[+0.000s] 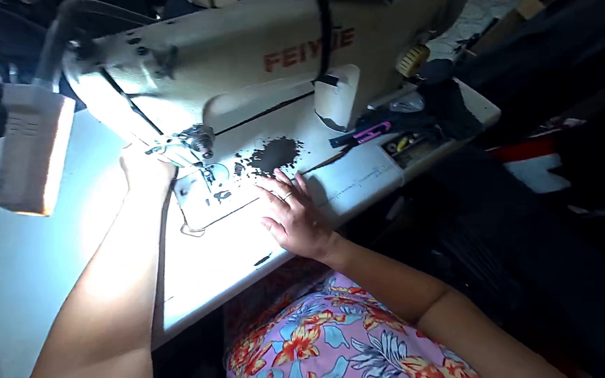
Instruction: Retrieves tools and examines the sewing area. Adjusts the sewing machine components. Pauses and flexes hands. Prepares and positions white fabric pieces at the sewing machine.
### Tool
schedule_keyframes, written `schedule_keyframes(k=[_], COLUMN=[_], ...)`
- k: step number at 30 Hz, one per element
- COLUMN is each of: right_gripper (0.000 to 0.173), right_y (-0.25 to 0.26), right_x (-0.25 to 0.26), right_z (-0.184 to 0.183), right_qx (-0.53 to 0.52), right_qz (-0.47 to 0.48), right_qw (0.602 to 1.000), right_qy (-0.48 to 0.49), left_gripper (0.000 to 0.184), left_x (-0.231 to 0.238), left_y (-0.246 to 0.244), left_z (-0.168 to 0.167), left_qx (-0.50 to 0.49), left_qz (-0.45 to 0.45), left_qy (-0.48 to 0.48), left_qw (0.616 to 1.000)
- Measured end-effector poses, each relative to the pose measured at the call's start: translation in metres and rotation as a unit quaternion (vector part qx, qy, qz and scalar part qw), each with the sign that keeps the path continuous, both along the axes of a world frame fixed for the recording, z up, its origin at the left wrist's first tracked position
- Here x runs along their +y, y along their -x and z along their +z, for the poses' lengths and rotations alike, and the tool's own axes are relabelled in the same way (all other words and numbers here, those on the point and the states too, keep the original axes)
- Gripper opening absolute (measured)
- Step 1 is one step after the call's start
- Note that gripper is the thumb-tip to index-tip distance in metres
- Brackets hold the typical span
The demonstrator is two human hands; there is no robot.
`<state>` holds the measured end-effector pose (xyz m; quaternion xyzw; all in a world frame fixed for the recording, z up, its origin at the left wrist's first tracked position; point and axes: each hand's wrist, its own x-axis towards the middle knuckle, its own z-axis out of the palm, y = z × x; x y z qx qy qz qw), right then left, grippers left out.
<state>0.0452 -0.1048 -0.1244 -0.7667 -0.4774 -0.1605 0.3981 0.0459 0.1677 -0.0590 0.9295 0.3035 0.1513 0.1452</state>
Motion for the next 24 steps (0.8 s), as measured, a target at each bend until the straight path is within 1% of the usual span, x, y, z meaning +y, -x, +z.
schedule_keyframes(k=[2, 3, 4, 5, 6, 7, 8, 9, 10, 12, 14, 16, 19, 21, 23, 24], right_gripper=[0.032, 0.029, 0.026, 0.024, 0.023, 0.022, 0.023, 0.026, 0.027, 0.026, 0.025, 0.025, 0.030, 0.034, 0.034, 0.035], right_y=[-0.001, -0.002, -0.003, -0.006, -0.010, -0.015, -0.019, -0.022, -0.024, -0.025, -0.017, -0.006, 0.015, 0.032, 0.045, 0.047], right_x=[-0.016, -0.031, -0.050, -0.072, -0.098, -0.126, -0.157, -0.187, -0.217, -0.268, -0.299, -0.308, -0.299, -0.285, -0.275, -0.273], right_z=[-0.004, -0.006, -0.010, -0.016, -0.023, -0.031, -0.038, -0.041, -0.043, -0.042, -0.039, -0.040, -0.054, -0.059, -0.066, -0.067], right_qx=[0.001, 0.004, 0.000, -0.011, -0.022, -0.019, 0.003, 0.048, 0.108, 0.224, 0.298, 0.356, 0.424, 0.441, 0.449, 0.470], right_qz=[0.068, 0.095, 0.101, 0.082, 0.043, -0.008, -0.072, -0.137, -0.194, -0.277, -0.326, -0.338, -0.310, -0.316, -0.318, -0.303], right_qw=[0.990, 0.983, 0.981, 0.982, 0.985, 0.990, 0.992, 0.988, 0.975, 0.929, 0.881, 0.840, 0.788, 0.752, 0.732, 0.718], right_qy=[-0.122, -0.154, -0.168, -0.172, -0.164, -0.140, -0.101, -0.051, 0.003, 0.096, 0.169, 0.232, 0.322, 0.373, 0.403, 0.415], left_gripper=[0.031, 0.033, 0.037, 0.040, 0.042, 0.043, 0.042, 0.040, 0.037, 0.036, 0.037, 0.037, 0.031, 0.029, 0.028, 0.028], left_x=[-0.002, 0.002, 0.010, 0.021, 0.029, 0.025, 0.009, -0.015, -0.038, -0.064, -0.088, -0.122, -0.179, -0.208, -0.228, -0.235], left_y=[0.007, 0.014, 0.024, 0.038, 0.056, 0.074, 0.088, 0.096, 0.099, 0.093, 0.077, 0.049, 0.004, -0.024, -0.049, -0.061], left_z=[0.001, 0.000, -0.005, -0.016, -0.030, -0.040, -0.043, -0.040, -0.035, -0.031, -0.029, -0.023, -0.009, -0.004, -0.002, -0.002], left_qx=[0.022, 0.054, 0.087, 0.095, 0.075, 0.056, 0.035, 0.026, 0.023, 0.041, 0.035, -0.016, -0.044, -0.023, -0.003, -0.002], left_qz=[0.004, -0.004, -0.013, -0.040, -0.076, -0.108, -0.145, -0.184, -0.220, -0.277, -0.342, -0.412, -0.476, -0.478, -0.468, -0.465], left_qy=[-0.025, -0.042, -0.046, -0.053, -0.045, -0.024, 0.008, 0.045, 0.067, 0.035, -0.006, -0.027, -0.028, -0.018, -0.008, -0.007], left_qw=[0.999, 0.998, 0.995, 0.993, 0.993, 0.992, 0.989, 0.982, 0.973, 0.959, 0.939, 0.911, 0.878, 0.878, 0.884, 0.885])
